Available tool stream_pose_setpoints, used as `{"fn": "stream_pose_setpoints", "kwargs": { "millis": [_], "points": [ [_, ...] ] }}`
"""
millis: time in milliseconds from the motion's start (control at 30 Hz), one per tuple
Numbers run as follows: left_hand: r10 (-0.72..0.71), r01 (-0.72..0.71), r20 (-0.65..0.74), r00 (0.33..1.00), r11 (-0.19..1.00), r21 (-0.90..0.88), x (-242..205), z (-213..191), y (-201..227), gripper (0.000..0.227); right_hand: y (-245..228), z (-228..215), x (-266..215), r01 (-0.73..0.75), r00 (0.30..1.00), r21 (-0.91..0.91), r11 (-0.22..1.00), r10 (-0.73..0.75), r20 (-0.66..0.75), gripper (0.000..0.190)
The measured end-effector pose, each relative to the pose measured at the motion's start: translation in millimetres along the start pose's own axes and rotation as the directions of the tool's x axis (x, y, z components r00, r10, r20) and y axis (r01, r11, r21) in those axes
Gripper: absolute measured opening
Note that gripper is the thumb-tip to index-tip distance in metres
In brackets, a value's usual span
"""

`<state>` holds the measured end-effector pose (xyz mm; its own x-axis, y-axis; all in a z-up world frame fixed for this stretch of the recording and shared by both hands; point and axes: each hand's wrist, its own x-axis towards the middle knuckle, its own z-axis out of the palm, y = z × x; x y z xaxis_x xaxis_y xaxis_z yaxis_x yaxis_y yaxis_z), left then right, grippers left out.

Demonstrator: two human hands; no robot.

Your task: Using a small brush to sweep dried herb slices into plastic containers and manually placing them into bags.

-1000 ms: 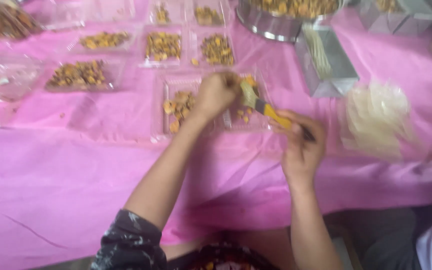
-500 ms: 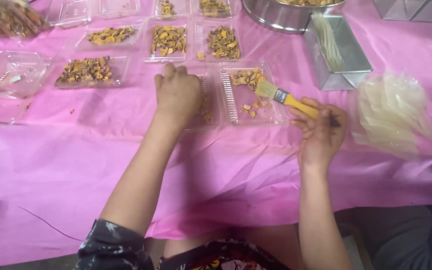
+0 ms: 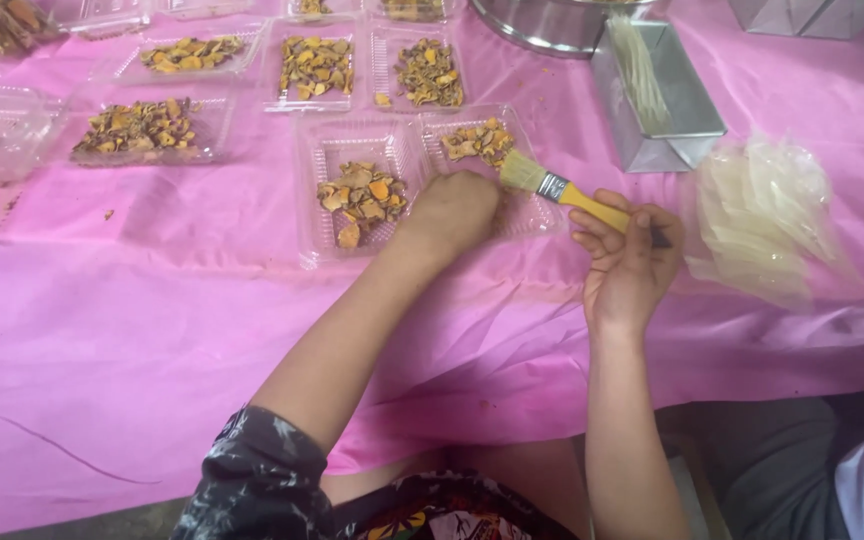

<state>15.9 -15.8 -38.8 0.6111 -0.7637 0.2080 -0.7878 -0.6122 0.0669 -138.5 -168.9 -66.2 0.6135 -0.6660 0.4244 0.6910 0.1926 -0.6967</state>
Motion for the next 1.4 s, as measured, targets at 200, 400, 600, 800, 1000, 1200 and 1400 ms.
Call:
{"fn": "stream_pose_setpoints", "kwargs": {
  "millis": [200, 400, 600, 800, 1000, 1200, 1400],
  "points": [
    [0.023, -0.029, -0.085, 0.996, 0.998, -0.064, 0.0, -7.1, -2.3, 0.021, -1.6, -2.5, 2.2, 0.005, 1.0, 0.03, 1.0, -0.005, -0.012, 0.008],
    [-0.219, 0.041, -0.267, 0.938, 0.838, -0.544, -7.5, -51.2, -28.0, 0.018, -34.0, 46.2, -16.4, 0.127, 0.988, -0.143, 0.982, -0.112, 0.102, 0.016],
    [-0.245, -0.022, -0.394, 0.886, 0.826, -0.563, -28.6, -72.3, -32.5, 0.015, -61.3, 70.9, -28.6, 0.327, 0.933, -0.262, 0.908, -0.265, 0.246, 0.026],
    [-0.027, -0.096, -0.542, 0.84, 0.976, -0.196, -83.1, -105.8, -57.0, 0.012, -31.1, 37.1, -0.4, 0.177, 0.971, -0.264, 0.948, -0.125, 0.204, 0.022],
    [-0.123, 0.163, -0.25, 0.96, 0.976, 0.144, -60.4, -72.8, -51.4, 0.022, -5.6, 9.2, 32.5, -0.061, 0.996, -0.037, 0.997, 0.058, -0.068, 0.01],
    [-0.093, 0.102, 0.123, 0.988, 0.993, -0.062, -10.0, -53.5, 5.1, 0.048, -5.5, 2.0, 28.3, -0.074, 0.989, -0.023, 0.997, 0.07, -0.129, 0.012],
    [-0.035, 0.041, 0.084, 0.996, 0.996, -0.077, -2.8, -32.0, 3.4, 0.03, -5.1, 3.6, 26.2, -0.047, 0.992, -0.051, 0.998, 0.04, -0.122, 0.01]
  ]
}}
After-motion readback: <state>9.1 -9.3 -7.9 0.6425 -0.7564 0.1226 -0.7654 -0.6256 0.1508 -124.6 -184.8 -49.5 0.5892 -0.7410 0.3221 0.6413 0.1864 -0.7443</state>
